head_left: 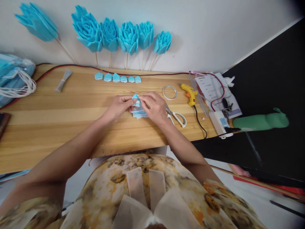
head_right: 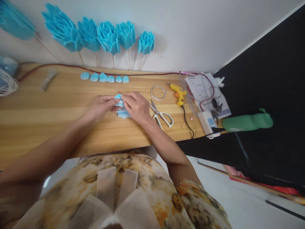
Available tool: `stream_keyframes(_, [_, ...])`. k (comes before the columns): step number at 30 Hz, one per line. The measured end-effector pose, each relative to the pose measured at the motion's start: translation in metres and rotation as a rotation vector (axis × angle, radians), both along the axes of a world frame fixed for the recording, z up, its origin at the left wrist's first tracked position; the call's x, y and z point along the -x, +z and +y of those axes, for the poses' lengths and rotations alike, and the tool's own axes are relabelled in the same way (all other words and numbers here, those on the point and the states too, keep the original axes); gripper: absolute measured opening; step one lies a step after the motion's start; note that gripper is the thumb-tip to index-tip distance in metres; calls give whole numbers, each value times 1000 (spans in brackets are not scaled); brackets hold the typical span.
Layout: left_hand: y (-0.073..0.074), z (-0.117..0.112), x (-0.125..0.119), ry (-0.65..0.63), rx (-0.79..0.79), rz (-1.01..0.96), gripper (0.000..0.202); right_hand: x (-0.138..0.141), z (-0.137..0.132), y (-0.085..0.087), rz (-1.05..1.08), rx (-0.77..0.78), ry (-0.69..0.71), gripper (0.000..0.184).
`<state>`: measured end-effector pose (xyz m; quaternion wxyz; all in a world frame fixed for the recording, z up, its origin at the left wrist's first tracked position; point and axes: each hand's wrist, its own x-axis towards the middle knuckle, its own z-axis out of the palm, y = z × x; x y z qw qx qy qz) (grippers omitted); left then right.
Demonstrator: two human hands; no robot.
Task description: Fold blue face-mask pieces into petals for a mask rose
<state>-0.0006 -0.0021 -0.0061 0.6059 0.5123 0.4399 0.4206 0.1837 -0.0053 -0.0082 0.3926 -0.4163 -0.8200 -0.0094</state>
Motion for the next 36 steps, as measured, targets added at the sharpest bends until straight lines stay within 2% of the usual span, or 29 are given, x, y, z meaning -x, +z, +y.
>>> stream_keyframes(6, [-3, 2, 2, -15, 24, -88, 24, -2, -1, 4, -4, 114, 82, 25])
stream_keyframes(9, [-3, 3, 3, -6, 22, -86, 24, -3, -1, 8, 79, 167, 132, 28])
stream_keyframes(11, [-2, 2, 3, -5, 9, -73, 26, -5, 1, 9, 207, 254, 134, 31])
stream_keyframes(16, [1, 0, 1, 2, -37, -11, 29, -7, 7, 2, 488, 597, 125, 37])
stream_keyframes(22, [5, -1, 0, 0, -90, 77, 32, -5, 7, 0, 622, 766, 251, 40])
stream_keyframes(26, [7, -3, -1, 3, -104, 104, 33, -4, 8, -2, 613, 811, 278, 45])
stream_keyframes(32, [7, -5, -3, -8, -134, 115, 27, -4, 12, -9, 539, 736, 242, 46])
stream_keyframes(36, [6, -4, -3, -6, -150, 130, 23, -4, 12, -6, 518, 717, 216, 44])
